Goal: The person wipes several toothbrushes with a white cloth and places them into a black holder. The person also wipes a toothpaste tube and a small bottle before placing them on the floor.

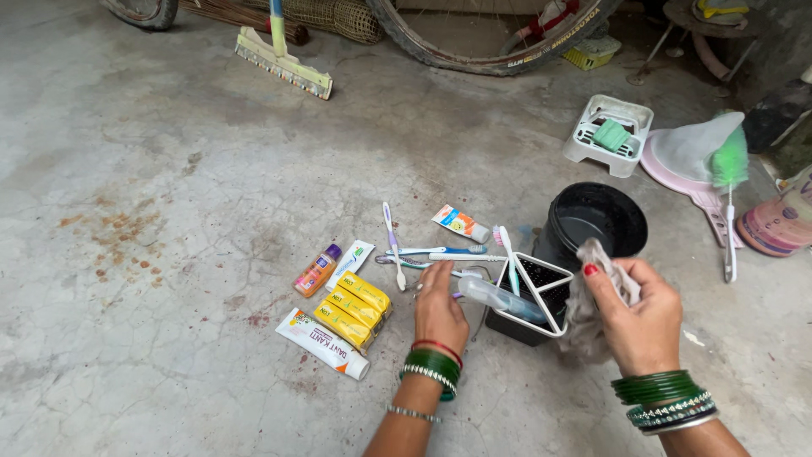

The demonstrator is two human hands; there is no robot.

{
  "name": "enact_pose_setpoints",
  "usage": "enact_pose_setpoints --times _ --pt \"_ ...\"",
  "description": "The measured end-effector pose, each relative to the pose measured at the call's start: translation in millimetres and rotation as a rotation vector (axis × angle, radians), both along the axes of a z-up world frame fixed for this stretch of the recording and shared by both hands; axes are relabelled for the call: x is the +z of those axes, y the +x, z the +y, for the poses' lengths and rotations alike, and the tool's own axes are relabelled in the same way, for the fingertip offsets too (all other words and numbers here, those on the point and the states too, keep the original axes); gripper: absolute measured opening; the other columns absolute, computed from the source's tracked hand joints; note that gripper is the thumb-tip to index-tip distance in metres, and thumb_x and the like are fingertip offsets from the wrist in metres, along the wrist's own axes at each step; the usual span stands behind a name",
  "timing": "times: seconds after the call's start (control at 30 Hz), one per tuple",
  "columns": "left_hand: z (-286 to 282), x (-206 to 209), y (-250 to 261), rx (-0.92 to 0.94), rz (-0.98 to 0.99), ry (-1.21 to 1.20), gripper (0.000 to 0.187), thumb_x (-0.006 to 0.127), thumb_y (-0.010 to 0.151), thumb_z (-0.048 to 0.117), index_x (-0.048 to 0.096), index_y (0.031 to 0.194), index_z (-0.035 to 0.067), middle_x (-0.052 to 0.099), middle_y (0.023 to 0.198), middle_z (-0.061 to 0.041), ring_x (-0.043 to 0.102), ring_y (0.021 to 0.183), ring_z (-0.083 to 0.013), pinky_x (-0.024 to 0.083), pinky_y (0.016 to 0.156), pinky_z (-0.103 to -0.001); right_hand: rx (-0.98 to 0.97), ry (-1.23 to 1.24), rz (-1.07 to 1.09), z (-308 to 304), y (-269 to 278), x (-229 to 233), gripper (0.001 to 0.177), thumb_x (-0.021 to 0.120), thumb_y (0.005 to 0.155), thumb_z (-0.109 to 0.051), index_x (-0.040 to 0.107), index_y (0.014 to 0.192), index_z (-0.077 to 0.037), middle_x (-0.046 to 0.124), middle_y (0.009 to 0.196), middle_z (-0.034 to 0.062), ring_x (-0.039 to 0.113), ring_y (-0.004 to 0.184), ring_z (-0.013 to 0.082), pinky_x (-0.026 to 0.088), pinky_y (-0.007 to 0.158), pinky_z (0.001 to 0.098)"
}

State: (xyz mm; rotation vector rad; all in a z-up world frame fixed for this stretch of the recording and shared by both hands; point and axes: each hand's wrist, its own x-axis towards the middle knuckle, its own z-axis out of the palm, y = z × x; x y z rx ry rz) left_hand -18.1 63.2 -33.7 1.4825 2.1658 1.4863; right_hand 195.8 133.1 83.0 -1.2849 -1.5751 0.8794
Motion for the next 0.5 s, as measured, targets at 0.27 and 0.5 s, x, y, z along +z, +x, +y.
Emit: enact_pose_setpoints --times 0.27,0.5 --pt "30.3 -10.9 -28.2 -0.007 0.518 -0.269 0.04 0.055 0.088 0.003 0.066 0.126 0.007 0.065 0.125 -0.017 0.051 0.129 -0.0369 0.031 0.11 -0.054 0.039 -0.045 0.108 9.5 -14.2 5.8 0.019 0.072 0.096 -0.017 0.07 0.107 -0.002 0.066 0.084 0.0004 0.055 0.066 0.0054 0.044 0.055 0.0236" --pt "39.9 6.8 -64.4 -0.121 0.683 -0.443 0.021 0.056 0.089 0.004 0.073 0.099 0.011 0.072 0.108 -0.013 0.065 0.111 -0.0285 0.04 0.107 -0.044 0.066 -0.093 0.112 6.9 -6.7 -1.9 0.019 0.071 0.093 -0.015 0.07 0.107 -0.002 0.07 0.088 -0.0002 0.061 0.071 0.003 0.049 0.06 0.0201"
